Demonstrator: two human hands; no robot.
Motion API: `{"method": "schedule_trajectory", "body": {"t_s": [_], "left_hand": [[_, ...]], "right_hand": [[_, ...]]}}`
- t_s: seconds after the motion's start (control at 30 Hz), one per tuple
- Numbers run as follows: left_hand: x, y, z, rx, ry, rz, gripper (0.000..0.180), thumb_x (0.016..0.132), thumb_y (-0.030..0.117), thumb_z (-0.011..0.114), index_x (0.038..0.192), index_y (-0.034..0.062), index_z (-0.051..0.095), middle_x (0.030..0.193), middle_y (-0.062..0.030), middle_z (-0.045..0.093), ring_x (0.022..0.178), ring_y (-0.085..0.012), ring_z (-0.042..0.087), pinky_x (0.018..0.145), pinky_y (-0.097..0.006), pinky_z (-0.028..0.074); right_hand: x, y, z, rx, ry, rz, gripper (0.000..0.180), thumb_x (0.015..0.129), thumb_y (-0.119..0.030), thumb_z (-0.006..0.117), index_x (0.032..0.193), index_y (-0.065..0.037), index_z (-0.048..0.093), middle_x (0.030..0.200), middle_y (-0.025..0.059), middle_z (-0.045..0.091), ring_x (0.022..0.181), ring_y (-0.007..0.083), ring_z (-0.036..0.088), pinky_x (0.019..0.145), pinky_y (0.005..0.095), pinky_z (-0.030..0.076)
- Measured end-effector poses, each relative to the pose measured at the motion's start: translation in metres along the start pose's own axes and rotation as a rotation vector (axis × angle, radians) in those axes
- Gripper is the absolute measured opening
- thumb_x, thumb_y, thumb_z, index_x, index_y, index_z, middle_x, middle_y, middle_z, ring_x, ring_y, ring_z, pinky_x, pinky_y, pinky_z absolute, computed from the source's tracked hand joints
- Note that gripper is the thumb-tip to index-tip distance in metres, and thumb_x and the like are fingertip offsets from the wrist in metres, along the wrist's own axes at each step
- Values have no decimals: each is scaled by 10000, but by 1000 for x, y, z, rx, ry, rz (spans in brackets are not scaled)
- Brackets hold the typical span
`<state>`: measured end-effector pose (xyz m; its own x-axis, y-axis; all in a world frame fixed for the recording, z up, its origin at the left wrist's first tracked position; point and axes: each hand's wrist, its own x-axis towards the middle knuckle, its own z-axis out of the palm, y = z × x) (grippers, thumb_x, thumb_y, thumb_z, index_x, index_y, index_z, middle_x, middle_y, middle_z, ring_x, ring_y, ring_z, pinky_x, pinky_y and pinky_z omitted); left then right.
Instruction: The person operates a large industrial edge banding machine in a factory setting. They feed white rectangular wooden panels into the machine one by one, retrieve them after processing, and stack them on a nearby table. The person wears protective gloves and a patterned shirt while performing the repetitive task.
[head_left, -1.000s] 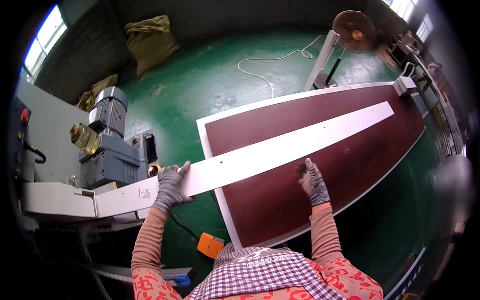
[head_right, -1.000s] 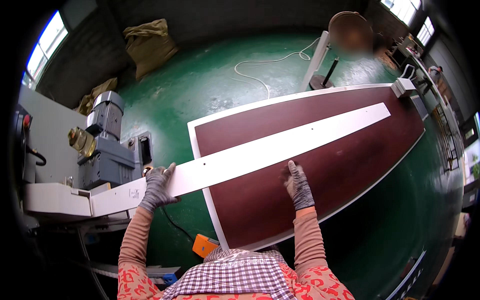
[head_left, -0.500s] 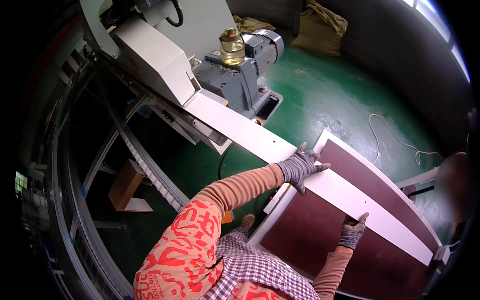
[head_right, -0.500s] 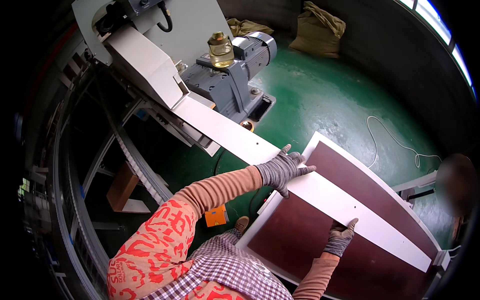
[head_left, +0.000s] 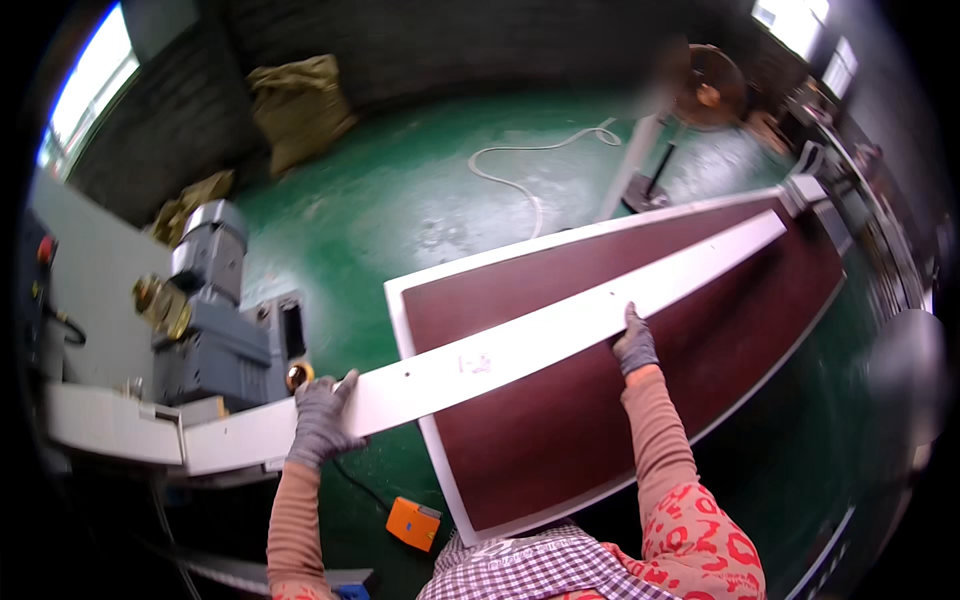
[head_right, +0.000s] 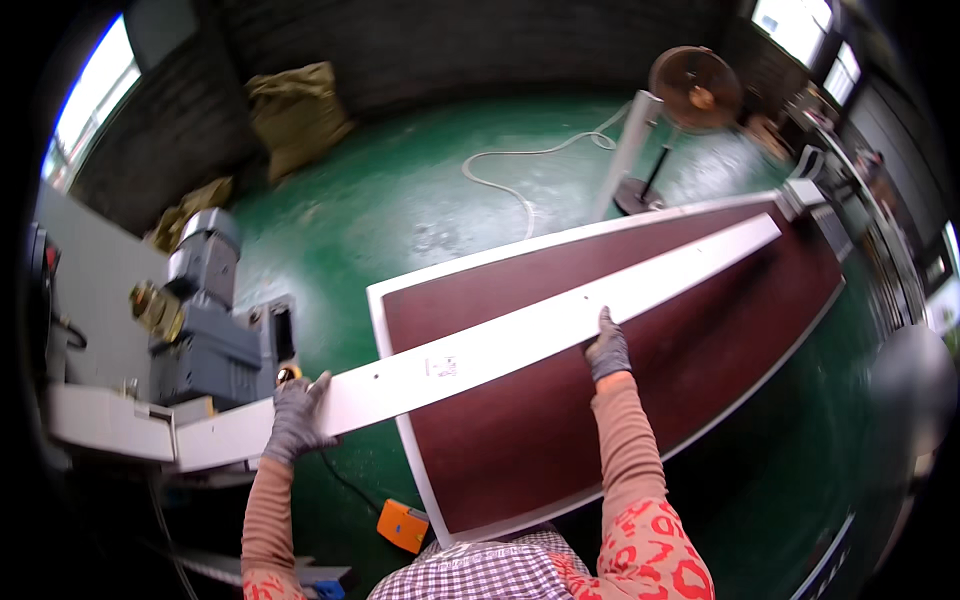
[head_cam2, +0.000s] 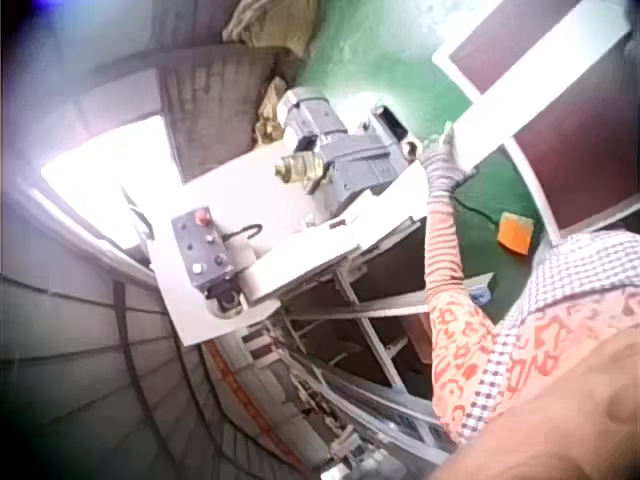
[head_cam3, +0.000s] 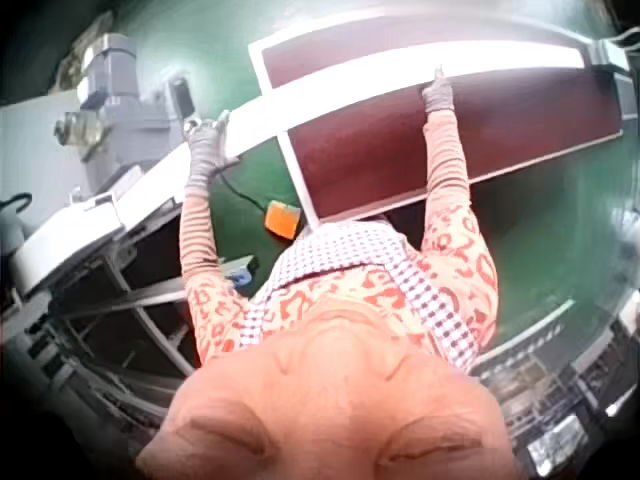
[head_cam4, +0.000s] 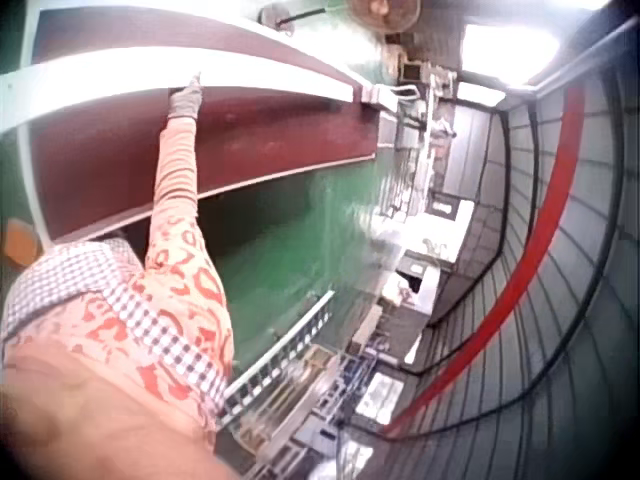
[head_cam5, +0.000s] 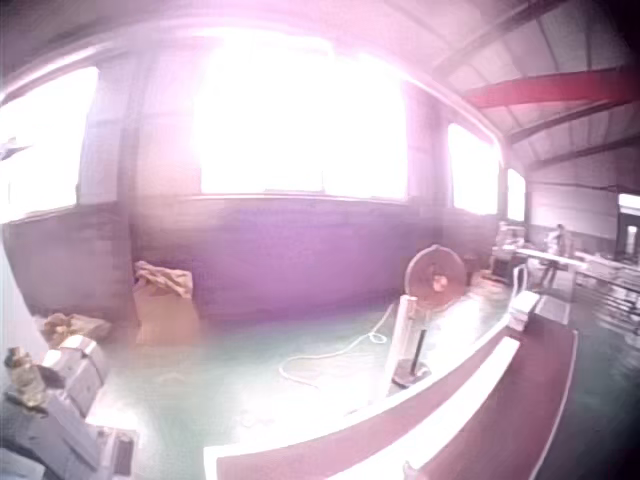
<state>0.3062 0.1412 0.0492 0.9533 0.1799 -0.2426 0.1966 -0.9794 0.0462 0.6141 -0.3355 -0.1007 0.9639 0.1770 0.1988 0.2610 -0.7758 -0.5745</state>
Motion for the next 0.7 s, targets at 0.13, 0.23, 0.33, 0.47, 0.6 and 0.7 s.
{"method": "schedule_trajectory", "body": {"t_s": [0.13, 0.23, 0.33, 0.47, 0.6, 0.7], "left_hand": [[22, 59, 4, -47, -27, 31, 1139, 430, 545, 817, 1411, 102, 443, 1119, -175, 527, 1094, -334, 493, 982, -476, 333], [45, 126, 7, -51, 24, 107, 1129, 434, 507, 828, 1409, 90, 441, 1106, -176, 532, 1073, -341, 498, 965, -467, 356], [58, 161, 2, -15, 94, 118, 1115, 441, 485, 842, 1401, 73, 452, 1109, -188, 539, 1068, -342, 505, 953, -461, 377], [95, 176, 1, -23, 31, 84, 1103, 462, 491, 834, 1412, 89, 445, 1128, -174, 550, 1087, -329, 511, 983, -454, 377], [151, 194, 9, 2, 71, 100, 1103, 447, 483, 839, 1404, 88, 458, 1121, -176, 563, 1085, -331, 528, 994, -444, 391], [186, 207, 10, 17, 105, 110, 1100, 472, 457, 847, 1428, 113, 426, 1207, -168, 541, 1177, -329, 494, 1059, -463, 333]], "right_hand": [[38, 39, -4, 803, 22, 789, 607, 917, -466, 583, 1276, 18, 517, 1033, 174, 610, 838, 223, 543, 792, 336, 483], [44, 89, -5, 1047, 194, 1069, 735, 882, -560, 619, 1294, 38, 503, 1199, 182, 581, 1002, 231, 553, 881, 349, 471], [41, 71, -9, 1006, 205, 1175, 568, 898, -409, 641, 1243, 27, 522, 1200, 166, 584, 1041, 240, 554, 899, 355, 487], [46, 19, -40, 1118, 156, 1238, 360, 918, -206, 670, 1176, 12, 547, 1201, 145, 589, 1093, 252, 557, 923, 363, 508], [24, 46, -52, 1516, -234, 859, 384, 961, -149, 555, 1301, -8, 446, 1363, 149, 465, 1248, 276, 469, 1067, 418, 413], [-15, 30, -84, 1348, -358, 806, 458, 990, -140, 458, 1411, 1, 342, 1436, 204, 414, 1313, 357, 427, 1112, 431, 374]]}}
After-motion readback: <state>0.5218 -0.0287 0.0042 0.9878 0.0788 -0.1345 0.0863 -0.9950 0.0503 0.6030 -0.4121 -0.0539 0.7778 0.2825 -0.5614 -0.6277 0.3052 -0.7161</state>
